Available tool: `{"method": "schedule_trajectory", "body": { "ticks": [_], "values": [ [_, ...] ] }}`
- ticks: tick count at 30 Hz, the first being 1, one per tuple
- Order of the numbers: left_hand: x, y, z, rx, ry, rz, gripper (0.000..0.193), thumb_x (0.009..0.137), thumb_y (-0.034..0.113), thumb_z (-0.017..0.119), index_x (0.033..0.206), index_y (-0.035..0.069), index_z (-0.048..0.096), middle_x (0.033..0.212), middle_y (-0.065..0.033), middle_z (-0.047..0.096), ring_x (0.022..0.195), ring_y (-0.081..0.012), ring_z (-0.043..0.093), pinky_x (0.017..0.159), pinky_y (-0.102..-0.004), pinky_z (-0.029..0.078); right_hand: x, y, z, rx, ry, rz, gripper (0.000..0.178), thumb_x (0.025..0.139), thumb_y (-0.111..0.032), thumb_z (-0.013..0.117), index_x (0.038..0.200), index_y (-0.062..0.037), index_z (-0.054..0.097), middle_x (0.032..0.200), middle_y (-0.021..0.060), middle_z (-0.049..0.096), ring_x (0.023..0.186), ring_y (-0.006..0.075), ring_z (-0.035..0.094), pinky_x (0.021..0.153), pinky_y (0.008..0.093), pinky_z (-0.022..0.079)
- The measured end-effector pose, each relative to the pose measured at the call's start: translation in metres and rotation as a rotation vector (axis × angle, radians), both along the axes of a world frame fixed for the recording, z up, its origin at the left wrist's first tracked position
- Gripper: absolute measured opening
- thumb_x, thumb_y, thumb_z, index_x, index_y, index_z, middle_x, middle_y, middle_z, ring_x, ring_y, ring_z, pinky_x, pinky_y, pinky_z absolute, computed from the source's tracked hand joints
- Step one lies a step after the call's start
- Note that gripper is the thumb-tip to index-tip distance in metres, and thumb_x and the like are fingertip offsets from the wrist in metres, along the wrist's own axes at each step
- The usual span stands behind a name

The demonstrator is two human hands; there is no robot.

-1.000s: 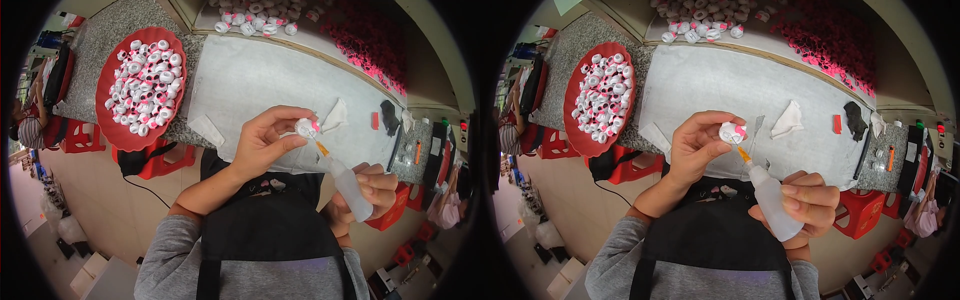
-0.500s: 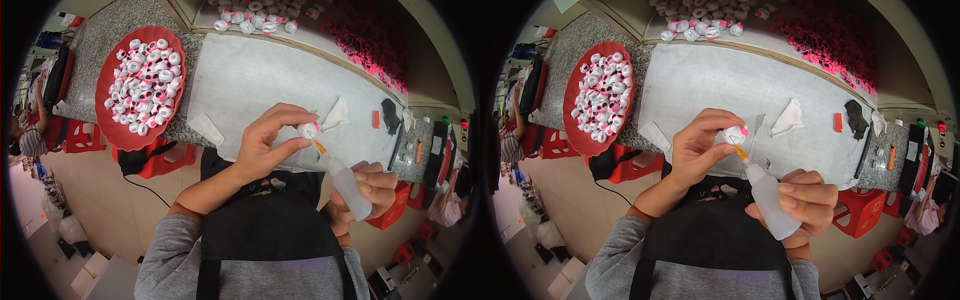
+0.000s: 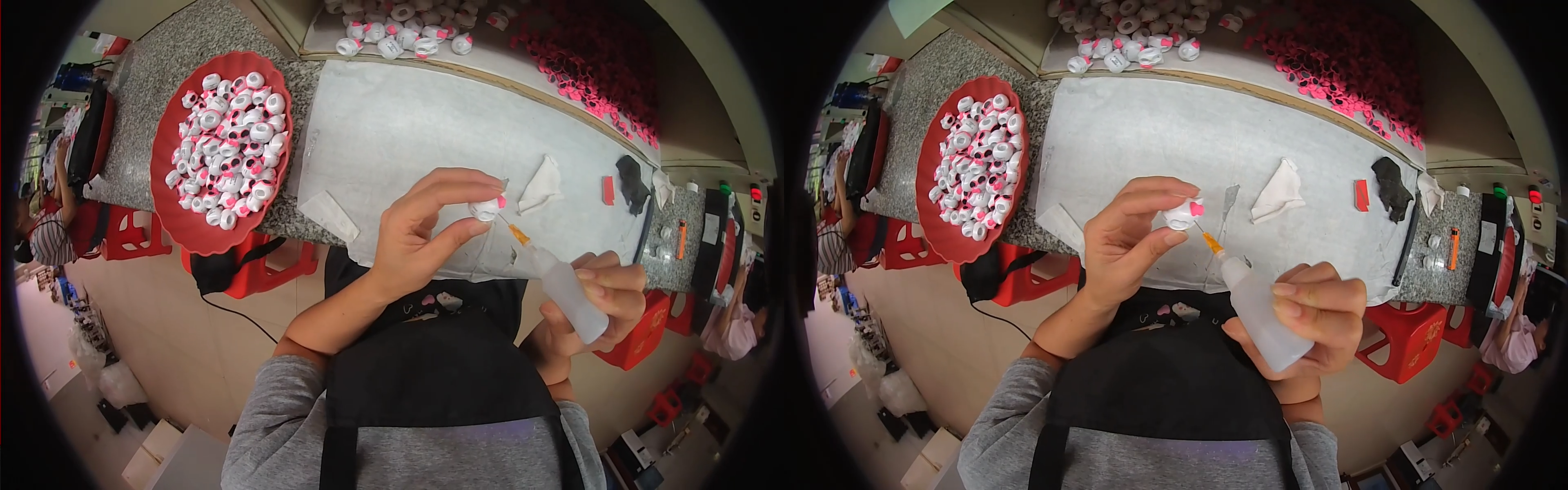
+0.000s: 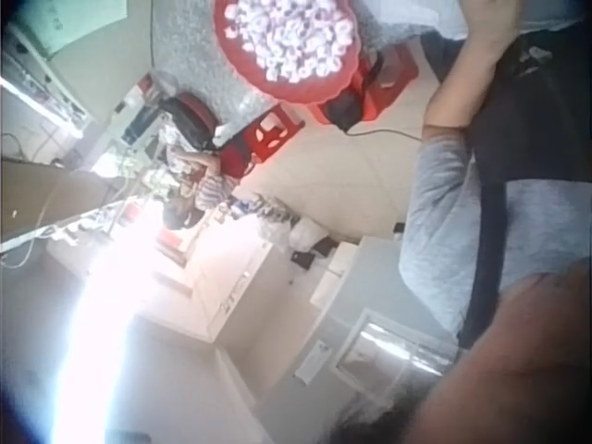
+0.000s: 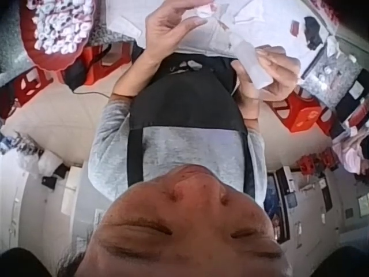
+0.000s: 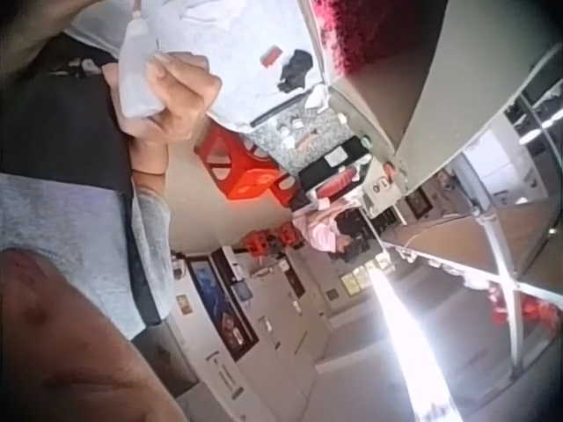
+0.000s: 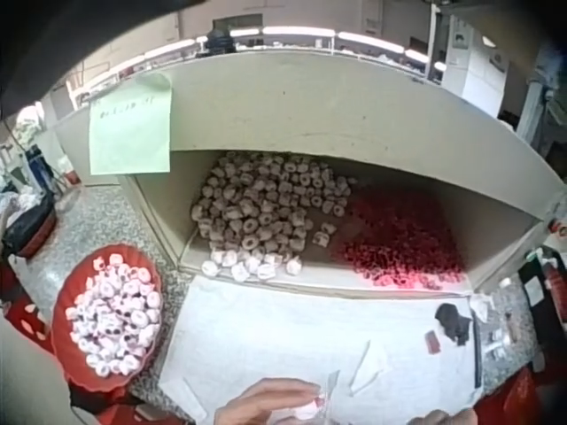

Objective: Using a precision squeeze bottle to apply pink paint or liquid to small plastic toy components at a factory workbench.

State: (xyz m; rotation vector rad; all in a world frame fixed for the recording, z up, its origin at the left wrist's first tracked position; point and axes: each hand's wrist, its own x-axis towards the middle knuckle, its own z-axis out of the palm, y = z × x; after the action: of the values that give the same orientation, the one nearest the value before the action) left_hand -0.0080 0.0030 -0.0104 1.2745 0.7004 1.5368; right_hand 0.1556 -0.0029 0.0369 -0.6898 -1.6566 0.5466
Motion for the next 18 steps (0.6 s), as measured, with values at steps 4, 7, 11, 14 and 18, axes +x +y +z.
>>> {"method": "schedule_trajectory", "body": {
  "ticks": [4, 7, 11, 14, 18],
  "values": [
    [-0.012, 0.004, 0.003, -0.013, -0.036, 0.097, 0.034, 0.067, -0.005, 0.055, 0.100, -0.001, 0.047, 0.101, -0.0169, 0.047, 0.095, -0.0215, 0.046, 0.081, -0.0313, 0.036, 0.012, 0.013, 0.001, -0.196, 0.062, -0.012, 0.037, 0.057, -0.003, 0.068, 0.080, -0.0047, 0.039, 0.077, 0.0097, 0.044, 0.060, 0.0131, 0.044, 0.051, 0.0221, 0.039],
    [-0.023, 0.007, 0.006, -0.055, -0.128, 0.185, 0.034, 0.067, -0.006, 0.054, 0.100, -0.002, 0.046, 0.101, -0.0154, 0.048, 0.094, -0.0198, 0.046, 0.081, -0.0293, 0.036, 0.015, 0.042, -0.009, -0.418, 0.135, 0.065, 0.031, 0.059, 0.012, 0.051, 0.082, -0.0028, 0.037, 0.081, 0.0105, 0.042, 0.067, 0.0179, 0.049, 0.052, 0.0254, 0.043],
    [-0.036, 0.005, 0.007, -0.087, -0.219, 0.243, 0.033, 0.069, -0.007, 0.054, 0.100, -0.003, 0.046, 0.101, -0.0134, 0.048, 0.093, -0.0178, 0.047, 0.081, -0.0275, 0.036, 0.009, 0.103, -0.021, -0.642, -0.070, 0.032, 0.021, 0.066, 0.001, 0.054, 0.085, -0.0014, 0.046, 0.072, 0.0063, 0.050, 0.059, 0.0117, 0.050, 0.053, 0.0237, 0.042],
    [-0.035, 0.002, 0.010, -0.122, -0.207, 0.224, 0.033, 0.068, -0.007, 0.054, 0.100, -0.003, 0.046, 0.101, -0.0130, 0.048, 0.094, -0.0178, 0.046, 0.081, -0.0275, 0.036, -0.007, 0.153, -0.031, -0.456, -0.339, -0.135, 0.017, 0.068, -0.004, 0.055, 0.084, -0.0012, 0.049, 0.072, 0.0091, 0.052, 0.058, 0.0139, 0.051, 0.053, 0.0257, 0.042],
    [-0.037, -0.002, 0.011, -0.147, -0.219, 0.224, 0.033, 0.068, -0.008, 0.054, 0.100, -0.002, 0.047, 0.100, -0.0119, 0.048, 0.095, -0.0174, 0.046, 0.082, -0.0281, 0.036, -0.027, 0.200, -0.045, -0.004, -0.840, -0.354, 0.019, 0.067, -0.012, 0.056, 0.083, -0.0014, 0.053, 0.073, 0.0171, 0.053, 0.062, 0.0277, 0.053, 0.057, 0.0325, 0.042]
  ]
}}
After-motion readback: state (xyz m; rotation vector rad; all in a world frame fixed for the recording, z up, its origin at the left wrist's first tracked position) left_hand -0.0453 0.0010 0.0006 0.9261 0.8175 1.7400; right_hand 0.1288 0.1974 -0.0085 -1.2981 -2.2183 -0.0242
